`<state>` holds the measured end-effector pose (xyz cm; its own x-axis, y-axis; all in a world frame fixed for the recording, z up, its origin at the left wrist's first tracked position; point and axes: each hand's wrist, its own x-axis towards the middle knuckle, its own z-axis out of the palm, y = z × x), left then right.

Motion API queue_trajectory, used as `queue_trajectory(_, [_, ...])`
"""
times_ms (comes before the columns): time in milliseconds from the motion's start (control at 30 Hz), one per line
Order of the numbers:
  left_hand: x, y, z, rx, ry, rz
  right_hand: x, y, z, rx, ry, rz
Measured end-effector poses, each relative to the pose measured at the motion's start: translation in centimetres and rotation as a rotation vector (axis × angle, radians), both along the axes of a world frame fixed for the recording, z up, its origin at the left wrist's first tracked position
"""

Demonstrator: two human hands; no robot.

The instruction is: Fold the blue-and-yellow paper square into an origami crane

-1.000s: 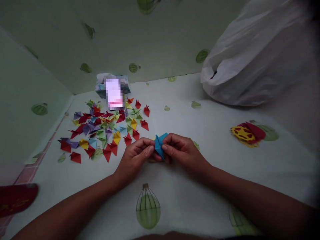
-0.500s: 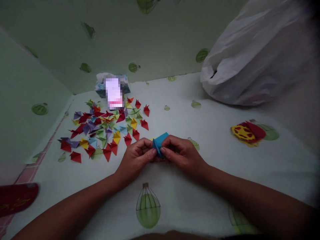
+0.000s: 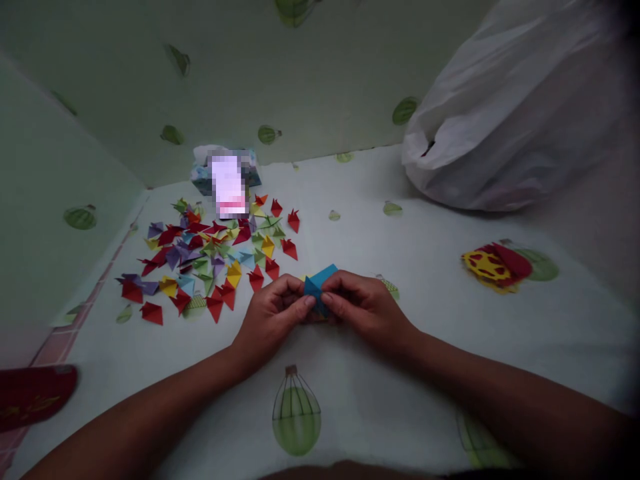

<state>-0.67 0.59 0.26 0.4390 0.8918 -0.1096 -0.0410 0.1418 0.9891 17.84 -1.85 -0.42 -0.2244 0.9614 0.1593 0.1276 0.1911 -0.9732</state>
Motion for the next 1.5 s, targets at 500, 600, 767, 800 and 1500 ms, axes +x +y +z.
queue_trajectory(500, [-0.02, 0.01, 0.18, -0.061, 0.071, 0.037, -0.3, 0.12, 0.22, -0.196, 0.055, 0.066])
queue_trajectory(600, [-0.19, 0.04, 0.16, 0.002, 0.134, 0.063, -0.37, 0.06, 0.19, -0.266, 0.091, 0.084])
queue_trajectory(767, [-0.23, 0.07, -0.11, -0.078, 0.096, 0.03, -0.32, 0.14, -0.15, -0.475, 0.227, 0.147])
queue_trajectory(800, [-0.22, 0.07, -0.15, -0.093, 0.088, 0.023, -0.32, 0.16, -0.2, -0.493, 0.243, 0.153])
queue_trajectory(1500, [0.01, 0.23, 0.16, -0.127, 0.112, -0.07, -0.18, 0.23, -0.46, -0.376, 0.124, 0.086])
